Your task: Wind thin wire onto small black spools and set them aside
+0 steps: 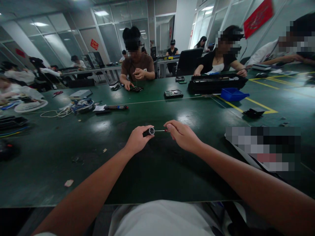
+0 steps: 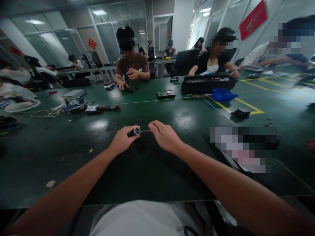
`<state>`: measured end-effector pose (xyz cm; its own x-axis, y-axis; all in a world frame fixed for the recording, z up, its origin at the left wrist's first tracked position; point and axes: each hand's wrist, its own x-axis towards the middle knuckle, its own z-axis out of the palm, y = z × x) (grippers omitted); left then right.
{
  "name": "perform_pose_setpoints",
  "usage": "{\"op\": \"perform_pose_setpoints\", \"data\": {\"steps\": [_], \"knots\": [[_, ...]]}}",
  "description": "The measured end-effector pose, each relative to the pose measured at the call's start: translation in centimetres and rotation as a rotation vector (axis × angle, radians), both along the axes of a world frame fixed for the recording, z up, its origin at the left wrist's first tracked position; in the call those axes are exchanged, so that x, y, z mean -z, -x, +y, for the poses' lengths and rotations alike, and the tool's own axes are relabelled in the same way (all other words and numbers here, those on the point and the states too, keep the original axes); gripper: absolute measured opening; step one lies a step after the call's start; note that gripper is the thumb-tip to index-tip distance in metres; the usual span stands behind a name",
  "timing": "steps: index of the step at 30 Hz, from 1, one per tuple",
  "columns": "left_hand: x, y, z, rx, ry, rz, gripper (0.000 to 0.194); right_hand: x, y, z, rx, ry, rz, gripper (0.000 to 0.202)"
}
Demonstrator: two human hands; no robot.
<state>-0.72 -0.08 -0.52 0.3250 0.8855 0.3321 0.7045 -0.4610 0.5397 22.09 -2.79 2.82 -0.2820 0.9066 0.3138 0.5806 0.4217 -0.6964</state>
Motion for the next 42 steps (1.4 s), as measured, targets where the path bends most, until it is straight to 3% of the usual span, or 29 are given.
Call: {"op": "perform_pose_setpoints", "data": {"steps": [10,18,25,30,36,42], "knots": [[0.1,0.0,0.1,-0.016,0.004,-0.014,0.038,0.9,0.0,0.2,0.015,-0.102,0.148,0.020],[0.1,-0.2,-0.1,0.013,0.003,-0.012,0.037,0.0,0.1,0.0,0.029,-0.072,0.046,0.029],[-0.2,-0.2,-0.2,-0.013,0.028,-0.007,0.038,0.8,0.2,0.0,0.077,-0.087,0.186,0.020],[-0.2,-0.3,-0.2,-0.019,0.027,-0.004,0.037,1.0,0.4,0.5,0.047,0.029,0.346,0.021],[-0.5,-0.1,0.0,0.092,-0.138,0.091,0.035,1.7,0.1,2.0,0.082,0.440,0.902,0.024],[-0.3,0.1,0.5,0.059,-0.081,0.111,0.037,1.8,-0.2,2.1,0.124,0.329,0.844,0.024]]}}
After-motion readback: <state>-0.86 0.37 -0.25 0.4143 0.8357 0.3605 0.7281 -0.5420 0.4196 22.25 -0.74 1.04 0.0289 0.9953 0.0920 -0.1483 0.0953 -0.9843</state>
